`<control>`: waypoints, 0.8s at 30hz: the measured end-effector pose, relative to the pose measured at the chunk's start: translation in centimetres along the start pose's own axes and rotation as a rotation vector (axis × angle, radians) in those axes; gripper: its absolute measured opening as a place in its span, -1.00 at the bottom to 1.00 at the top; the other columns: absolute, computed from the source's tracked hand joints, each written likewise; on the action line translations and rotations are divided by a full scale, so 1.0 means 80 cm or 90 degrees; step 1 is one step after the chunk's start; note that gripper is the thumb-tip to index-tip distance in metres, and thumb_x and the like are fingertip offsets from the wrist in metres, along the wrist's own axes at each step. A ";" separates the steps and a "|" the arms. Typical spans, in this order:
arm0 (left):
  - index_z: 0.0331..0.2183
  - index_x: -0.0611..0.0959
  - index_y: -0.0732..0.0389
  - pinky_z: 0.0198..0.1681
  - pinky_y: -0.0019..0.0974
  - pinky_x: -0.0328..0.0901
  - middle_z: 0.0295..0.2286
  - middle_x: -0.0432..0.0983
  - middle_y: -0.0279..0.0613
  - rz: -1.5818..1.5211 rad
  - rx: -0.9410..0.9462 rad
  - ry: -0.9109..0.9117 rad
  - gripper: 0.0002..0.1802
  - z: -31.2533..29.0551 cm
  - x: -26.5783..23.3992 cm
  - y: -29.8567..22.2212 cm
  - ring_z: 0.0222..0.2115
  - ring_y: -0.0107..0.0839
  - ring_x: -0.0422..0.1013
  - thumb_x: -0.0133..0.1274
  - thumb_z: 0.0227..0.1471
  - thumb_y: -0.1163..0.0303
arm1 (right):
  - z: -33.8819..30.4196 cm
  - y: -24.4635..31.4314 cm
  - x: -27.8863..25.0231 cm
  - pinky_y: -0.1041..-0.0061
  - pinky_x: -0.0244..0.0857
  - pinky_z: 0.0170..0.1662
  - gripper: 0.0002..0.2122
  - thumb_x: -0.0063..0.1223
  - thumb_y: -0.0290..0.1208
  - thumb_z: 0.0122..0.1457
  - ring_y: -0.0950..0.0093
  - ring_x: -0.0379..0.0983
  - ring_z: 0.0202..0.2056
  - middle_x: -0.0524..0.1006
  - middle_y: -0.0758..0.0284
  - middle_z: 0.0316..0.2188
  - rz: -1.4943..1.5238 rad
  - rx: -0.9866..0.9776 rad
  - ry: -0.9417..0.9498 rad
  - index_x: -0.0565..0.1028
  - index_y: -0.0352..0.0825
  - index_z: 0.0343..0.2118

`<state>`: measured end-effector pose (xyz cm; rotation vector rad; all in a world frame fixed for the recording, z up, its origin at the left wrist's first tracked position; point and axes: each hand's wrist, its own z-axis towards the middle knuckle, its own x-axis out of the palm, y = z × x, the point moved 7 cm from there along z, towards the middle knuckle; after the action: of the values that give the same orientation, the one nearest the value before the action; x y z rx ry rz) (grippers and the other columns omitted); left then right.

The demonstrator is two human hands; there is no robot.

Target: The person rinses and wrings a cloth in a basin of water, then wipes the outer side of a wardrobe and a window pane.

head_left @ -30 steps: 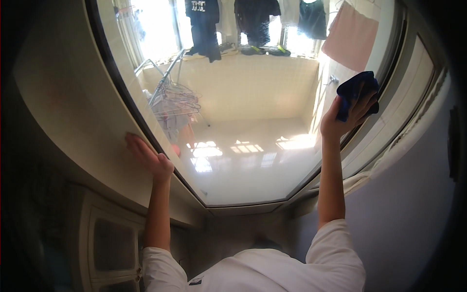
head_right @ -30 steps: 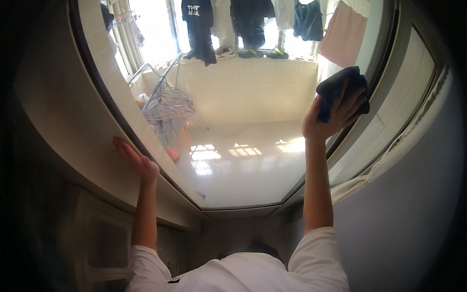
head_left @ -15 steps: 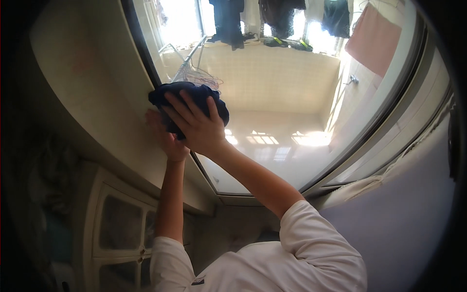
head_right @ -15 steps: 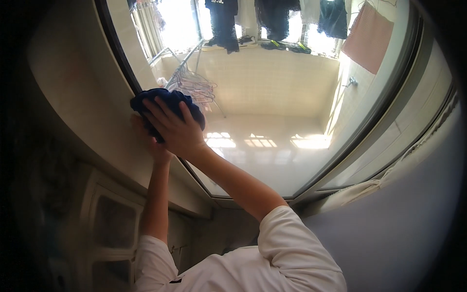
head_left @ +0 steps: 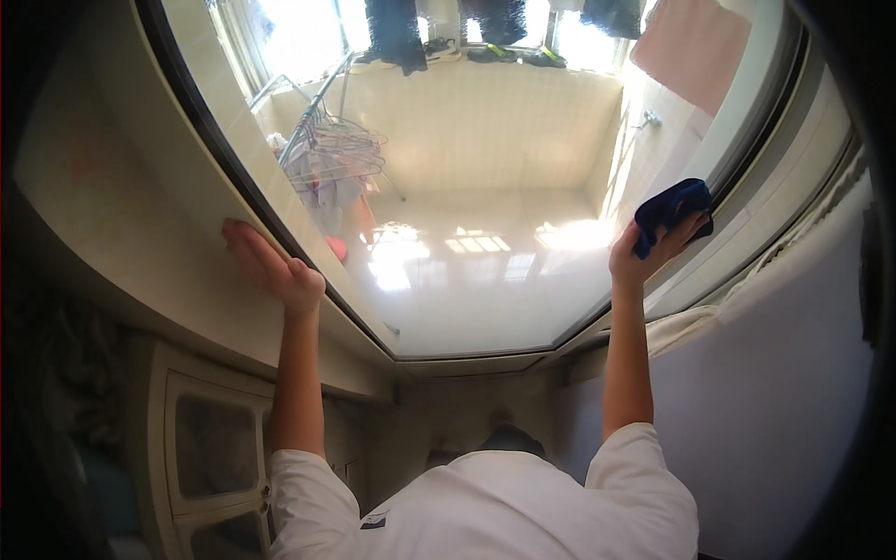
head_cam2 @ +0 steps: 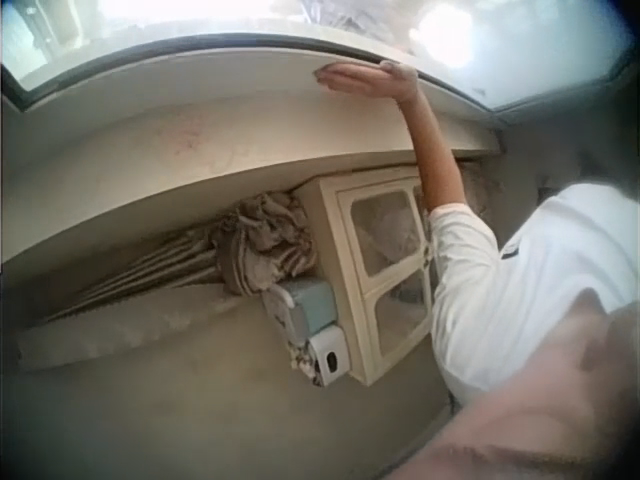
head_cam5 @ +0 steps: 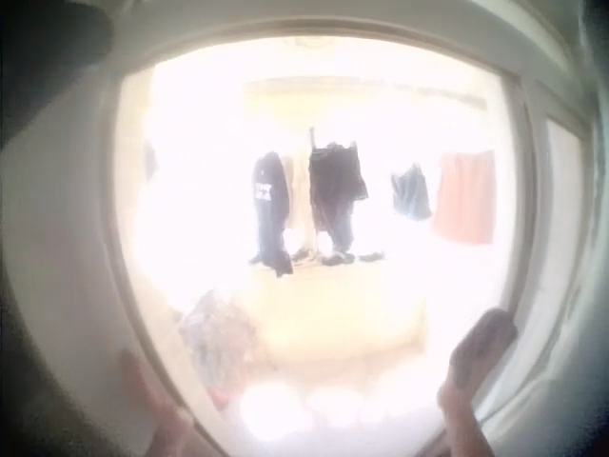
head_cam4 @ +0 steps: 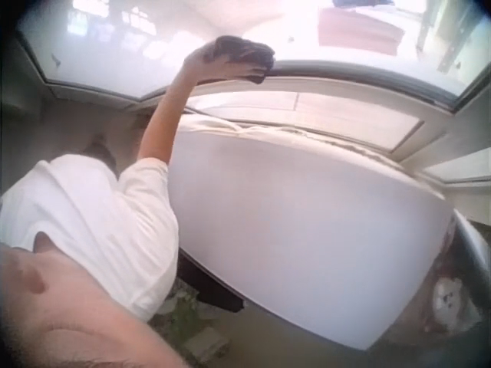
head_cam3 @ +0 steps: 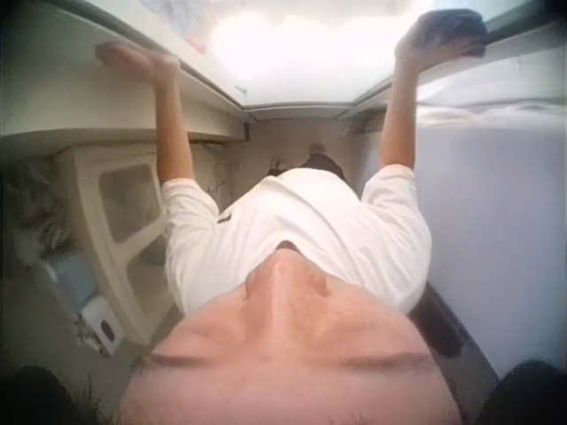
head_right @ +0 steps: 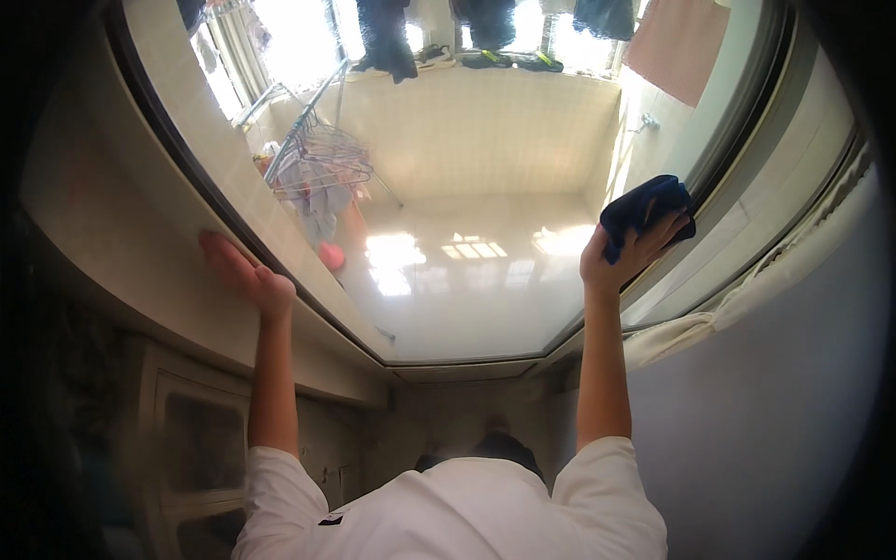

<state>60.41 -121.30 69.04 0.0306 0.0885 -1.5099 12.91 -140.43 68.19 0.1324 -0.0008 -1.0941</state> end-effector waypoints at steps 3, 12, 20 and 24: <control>0.28 0.12 0.47 0.35 0.16 -0.20 0.28 -0.03 0.33 -0.025 0.004 -0.015 -0.15 -0.005 0.003 0.003 0.32 0.21 -0.09 -0.47 0.28 -0.09 | -0.005 0.050 0.007 -0.38 -0.49 0.24 -0.21 -0.18 0.07 0.24 -0.26 -0.34 0.37 -0.08 -0.18 0.36 0.043 0.155 -0.096 -0.03 -0.41 0.37; 0.31 0.08 0.42 0.35 0.18 -0.29 0.30 -0.08 0.29 -0.117 0.016 0.012 -0.05 -0.004 0.001 0.008 0.33 0.20 -0.15 -0.48 0.24 -0.24 | -0.105 0.420 0.056 -0.36 -0.46 0.24 -0.27 0.15 -0.02 -0.15 0.26 -0.12 0.41 0.10 0.52 0.39 0.178 -0.167 0.221 0.32 0.37 0.24; 0.31 0.06 0.41 0.36 0.17 -0.29 0.31 -0.11 0.28 -0.096 0.004 0.043 -0.10 -0.013 0.004 0.016 0.34 0.23 -0.18 -0.49 0.28 -0.18 | -0.138 0.427 0.054 -0.24 -0.21 0.19 -0.41 0.19 -0.05 -0.10 0.42 -0.01 0.36 0.23 0.65 0.32 0.243 -0.239 0.286 0.46 0.34 0.12; 0.30 0.08 0.43 0.37 0.10 -0.25 0.31 -0.09 0.26 -0.114 0.011 0.022 -0.17 -0.003 0.006 0.007 0.33 0.18 -0.13 -0.52 0.32 -0.09 | -0.179 0.232 0.052 -0.55 -0.30 0.10 -0.26 0.34 0.01 -0.32 -0.02 -0.24 0.39 0.05 0.41 0.39 0.131 -0.164 0.288 0.44 0.38 0.11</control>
<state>60.97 -121.70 68.77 0.0638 0.1072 -1.6886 32.25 -134.21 55.68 0.1421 0.5193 -0.8326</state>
